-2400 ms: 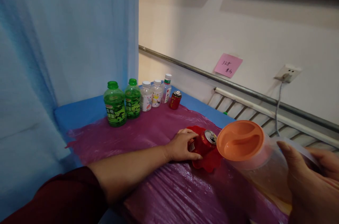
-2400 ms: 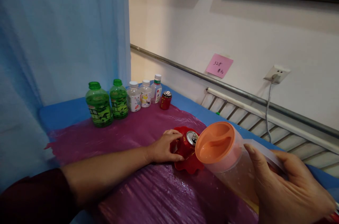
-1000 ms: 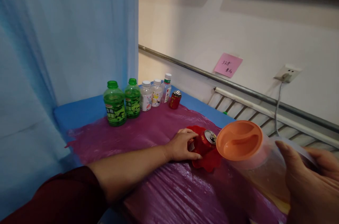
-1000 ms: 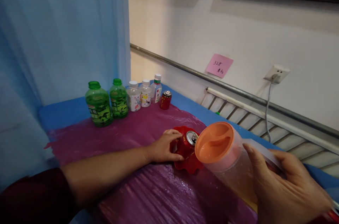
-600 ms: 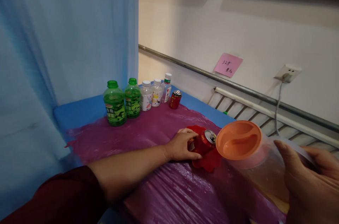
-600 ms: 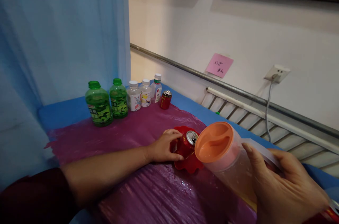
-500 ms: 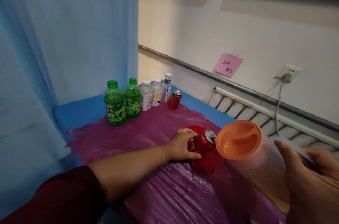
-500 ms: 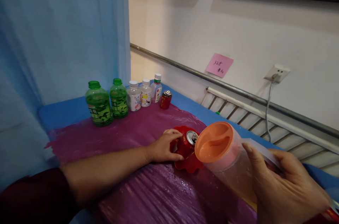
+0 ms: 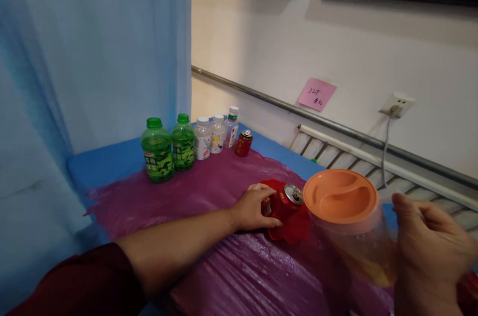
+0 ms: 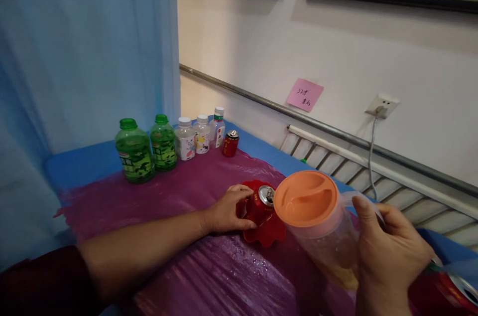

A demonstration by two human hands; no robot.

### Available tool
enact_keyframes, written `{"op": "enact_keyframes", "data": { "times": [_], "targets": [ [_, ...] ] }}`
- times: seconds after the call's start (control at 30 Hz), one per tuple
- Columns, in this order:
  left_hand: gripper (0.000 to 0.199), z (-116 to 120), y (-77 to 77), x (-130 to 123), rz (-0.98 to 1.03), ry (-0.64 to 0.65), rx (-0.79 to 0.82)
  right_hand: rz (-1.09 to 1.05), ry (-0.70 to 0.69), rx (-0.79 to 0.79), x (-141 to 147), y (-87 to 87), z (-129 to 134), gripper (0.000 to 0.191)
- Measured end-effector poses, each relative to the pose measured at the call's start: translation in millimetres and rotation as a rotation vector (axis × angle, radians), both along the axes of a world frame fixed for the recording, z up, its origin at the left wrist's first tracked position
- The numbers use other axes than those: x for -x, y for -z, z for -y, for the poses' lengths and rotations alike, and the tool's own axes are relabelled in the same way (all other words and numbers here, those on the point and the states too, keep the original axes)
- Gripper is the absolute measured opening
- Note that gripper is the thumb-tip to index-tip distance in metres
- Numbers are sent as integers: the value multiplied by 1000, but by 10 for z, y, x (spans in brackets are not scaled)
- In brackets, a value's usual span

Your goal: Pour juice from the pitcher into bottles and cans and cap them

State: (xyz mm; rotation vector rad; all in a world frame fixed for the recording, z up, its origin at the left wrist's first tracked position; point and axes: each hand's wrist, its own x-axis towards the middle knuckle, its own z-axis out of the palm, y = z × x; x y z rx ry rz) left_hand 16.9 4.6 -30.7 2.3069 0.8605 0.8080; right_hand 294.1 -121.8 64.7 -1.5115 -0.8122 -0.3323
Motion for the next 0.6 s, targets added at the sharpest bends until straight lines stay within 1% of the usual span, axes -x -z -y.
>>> {"op": "enact_keyframes", "data": {
  "times": [0.13, 0.17, 0.3, 0.4, 0.6],
  "targets": [
    [70, -2, -50, 23, 30, -20, 14, -207, -114, -90, -255, 210, -228, 52],
    [70, -5, -68, 27, 39, -30, 19, -263, -145, -133, -307, 257, -282, 54],
    [70, -32, -125, 31, 51, -36, 38, -470, -272, -280, -441, 397, -452, 57],
    [69, -44, -139, 31, 51, -36, 41, -520, -278, -285, -502, 480, -518, 60],
    [72, -47, -116, 33, 51, -60, 59, -539, -208, -251, -653, 634, -543, 58]
  ]
}}
